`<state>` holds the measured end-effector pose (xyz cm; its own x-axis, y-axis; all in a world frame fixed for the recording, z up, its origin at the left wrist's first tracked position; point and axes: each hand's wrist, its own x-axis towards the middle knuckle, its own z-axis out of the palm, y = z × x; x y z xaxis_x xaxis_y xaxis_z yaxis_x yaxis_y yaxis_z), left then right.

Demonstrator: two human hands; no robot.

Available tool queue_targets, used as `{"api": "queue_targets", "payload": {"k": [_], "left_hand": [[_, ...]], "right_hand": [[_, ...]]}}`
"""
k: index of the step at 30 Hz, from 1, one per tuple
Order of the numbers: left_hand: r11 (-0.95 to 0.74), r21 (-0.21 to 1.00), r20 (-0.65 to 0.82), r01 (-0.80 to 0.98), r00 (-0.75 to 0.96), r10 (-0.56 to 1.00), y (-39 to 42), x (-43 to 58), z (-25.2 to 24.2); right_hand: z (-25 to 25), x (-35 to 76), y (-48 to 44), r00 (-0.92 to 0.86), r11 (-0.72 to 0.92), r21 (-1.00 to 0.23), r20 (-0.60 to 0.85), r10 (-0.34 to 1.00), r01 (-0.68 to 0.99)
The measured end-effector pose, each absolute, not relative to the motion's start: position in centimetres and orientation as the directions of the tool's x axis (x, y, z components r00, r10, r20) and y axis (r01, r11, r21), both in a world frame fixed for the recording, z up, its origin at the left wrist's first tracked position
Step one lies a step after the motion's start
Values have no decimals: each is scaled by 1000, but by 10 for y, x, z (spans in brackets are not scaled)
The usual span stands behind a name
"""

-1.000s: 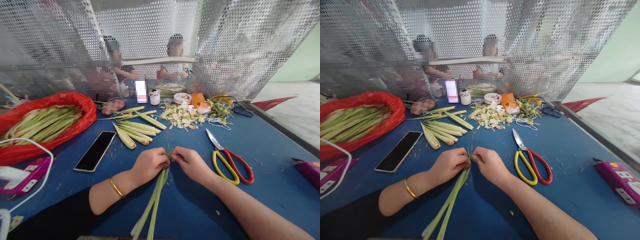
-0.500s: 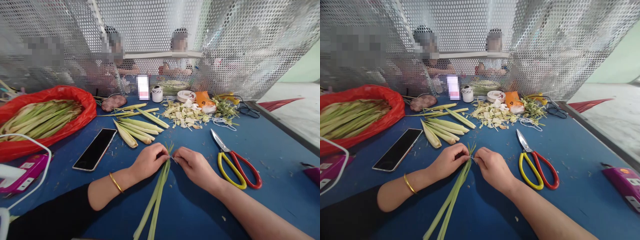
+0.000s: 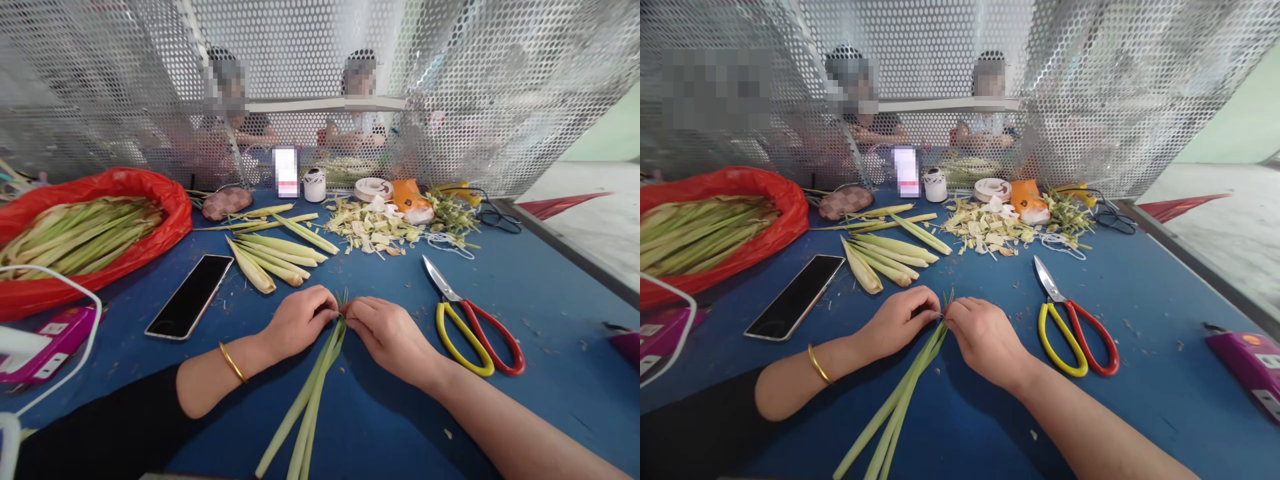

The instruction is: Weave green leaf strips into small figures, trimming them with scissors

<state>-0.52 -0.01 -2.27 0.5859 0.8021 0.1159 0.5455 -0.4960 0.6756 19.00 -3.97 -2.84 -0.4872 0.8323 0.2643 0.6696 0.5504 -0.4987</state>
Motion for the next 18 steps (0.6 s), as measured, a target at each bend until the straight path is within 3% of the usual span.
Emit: {"api": "queue_targets", "payload": {"k": [8,18], "left_hand": [[-134,908,-97,398,510,855,6,0,-22],[319,894,-434,315,430,791,8,5,-14]], "right_hand": [[-27,194,-38,-449,481,-606,218,866,634],[-25,195,-37,-436,447,-655,195,879,609]]}}
